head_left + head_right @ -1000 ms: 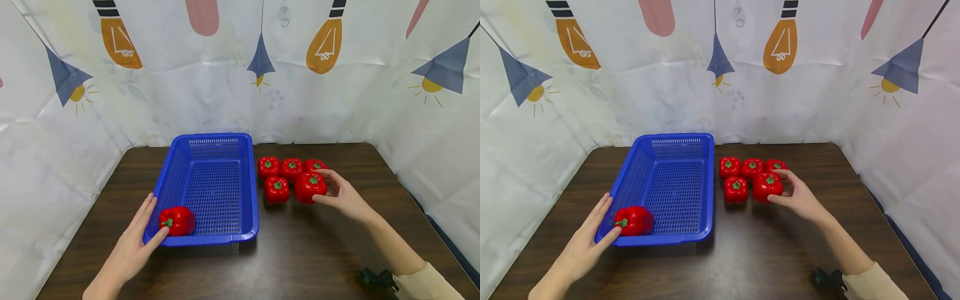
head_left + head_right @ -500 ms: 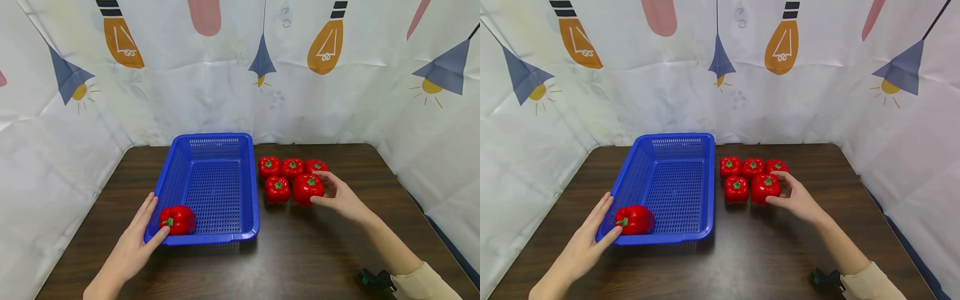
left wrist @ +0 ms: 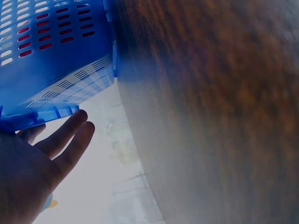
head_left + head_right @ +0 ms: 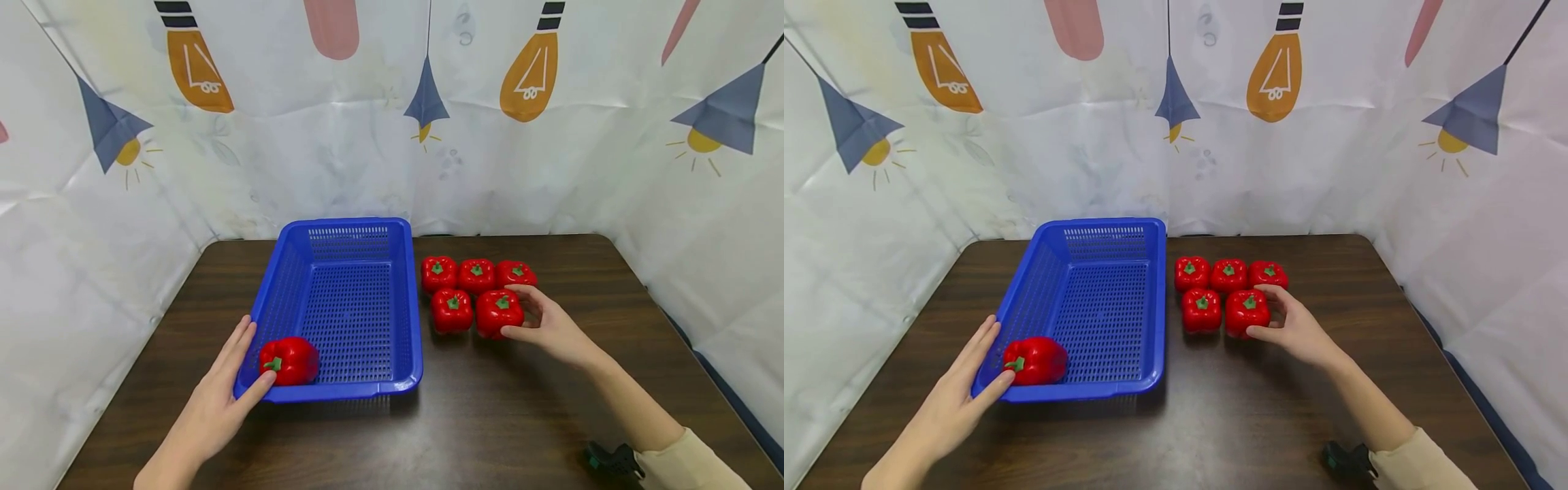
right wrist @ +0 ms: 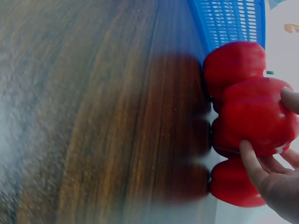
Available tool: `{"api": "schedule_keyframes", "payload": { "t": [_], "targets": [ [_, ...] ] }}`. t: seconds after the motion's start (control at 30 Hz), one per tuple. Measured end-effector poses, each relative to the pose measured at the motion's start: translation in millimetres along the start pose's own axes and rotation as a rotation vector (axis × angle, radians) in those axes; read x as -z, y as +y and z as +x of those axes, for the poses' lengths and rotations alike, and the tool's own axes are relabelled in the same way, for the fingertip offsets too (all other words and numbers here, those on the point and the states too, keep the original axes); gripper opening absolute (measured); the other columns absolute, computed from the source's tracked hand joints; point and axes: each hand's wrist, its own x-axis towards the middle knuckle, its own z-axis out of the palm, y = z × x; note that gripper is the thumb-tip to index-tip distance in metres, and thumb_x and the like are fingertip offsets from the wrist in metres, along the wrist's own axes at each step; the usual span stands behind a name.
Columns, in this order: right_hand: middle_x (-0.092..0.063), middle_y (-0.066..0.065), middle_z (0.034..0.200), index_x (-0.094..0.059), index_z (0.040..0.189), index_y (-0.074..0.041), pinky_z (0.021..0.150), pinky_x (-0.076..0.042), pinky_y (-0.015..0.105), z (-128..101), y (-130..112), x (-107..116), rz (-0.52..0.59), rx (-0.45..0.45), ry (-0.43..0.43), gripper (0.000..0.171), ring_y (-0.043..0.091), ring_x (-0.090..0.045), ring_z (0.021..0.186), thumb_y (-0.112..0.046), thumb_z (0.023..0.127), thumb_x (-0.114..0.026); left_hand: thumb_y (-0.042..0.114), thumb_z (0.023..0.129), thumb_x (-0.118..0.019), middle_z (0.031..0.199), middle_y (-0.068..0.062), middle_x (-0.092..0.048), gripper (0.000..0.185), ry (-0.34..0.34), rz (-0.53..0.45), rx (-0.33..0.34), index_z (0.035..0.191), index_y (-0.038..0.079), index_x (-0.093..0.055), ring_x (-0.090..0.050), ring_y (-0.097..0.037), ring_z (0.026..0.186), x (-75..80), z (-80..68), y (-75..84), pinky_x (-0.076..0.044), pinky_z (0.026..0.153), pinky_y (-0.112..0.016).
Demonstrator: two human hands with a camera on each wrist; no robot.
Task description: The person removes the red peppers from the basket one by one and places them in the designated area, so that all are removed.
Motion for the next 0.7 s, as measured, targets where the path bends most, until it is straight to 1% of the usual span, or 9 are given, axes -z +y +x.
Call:
{"api": "schedule_keyframes", "payload": {
  "t": [0.07,0.17,0.5,0.6,0.7],
  "targets": [
    [-0.046,0.017,0.147,-0.041,0.15,-0.006,0.092,-0.057,0.029,1.2,0.6,-2.0,-0.002,-0.011,-0.002,0.07,0.038,-0.048,0.132,-0.011,0.091,-0.079,0.034,0.101,-0.066,0.172,0.004,-0.009,0.083,0.001,0.002,0.0,0.166,0.02,-0.018,-0.02,-0.041,0.153,-0.1,0.3,-0.1,-0.032,0.102,-0.078],
    [-0.046,0.018,0.148,-0.04,0.15,-0.006,0.091,-0.057,0.028,2.4,1.3,-4.2,-0.008,-0.025,-0.004,0.071,0.042,-0.047,0.133,-0.012,0.091,-0.08,0.034,0.101,-0.066,0.172,0.004,-0.009,0.082,0.002,0.002,0.0,0.166,0.02,-0.018,-0.02,-0.041,0.152,-0.2,0.5,0.3,-0.032,0.102,-0.078],
    [-0.044,0.016,0.151,-0.039,0.152,-0.006,0.094,-0.054,0.023,4.7,5.9,-8.1,-0.05,-0.027,-0.009,0.073,0.041,-0.045,0.137,-0.016,0.093,-0.079,0.033,0.101,-0.066,0.172,0.005,-0.008,0.082,0.0,-0.008,-0.003,0.166,0.02,-0.018,-0.02,-0.042,0.153,0.0,0.8,0.7,-0.03,0.104,-0.078],
    [-0.045,0.016,0.149,-0.039,0.152,-0.006,0.094,-0.055,0.025,5.7,6.7,-9.0,-0.054,-0.023,-0.001,0.072,0.041,-0.047,0.135,-0.015,0.093,-0.079,0.033,0.101,-0.066,0.172,0.005,-0.008,0.082,-0.001,-0.004,-0.001,0.166,0.02,-0.018,-0.02,-0.042,0.152,0.5,1.0,0.8,-0.031,0.103,-0.078],
    [-0.047,0.016,0.147,-0.04,0.151,-0.007,0.095,-0.056,0.03,5.9,6.8,-10.2,-0.083,-0.006,0.014,0.072,0.04,-0.05,0.133,-0.014,0.092,-0.08,0.034,0.101,-0.066,0.172,0.005,-0.008,0.082,-0.004,0.001,0.005,0.166,0.021,-0.018,-0.021,-0.043,0.152,0.7,0.1,1.2,-0.032,0.101,-0.079]
  ]
}}
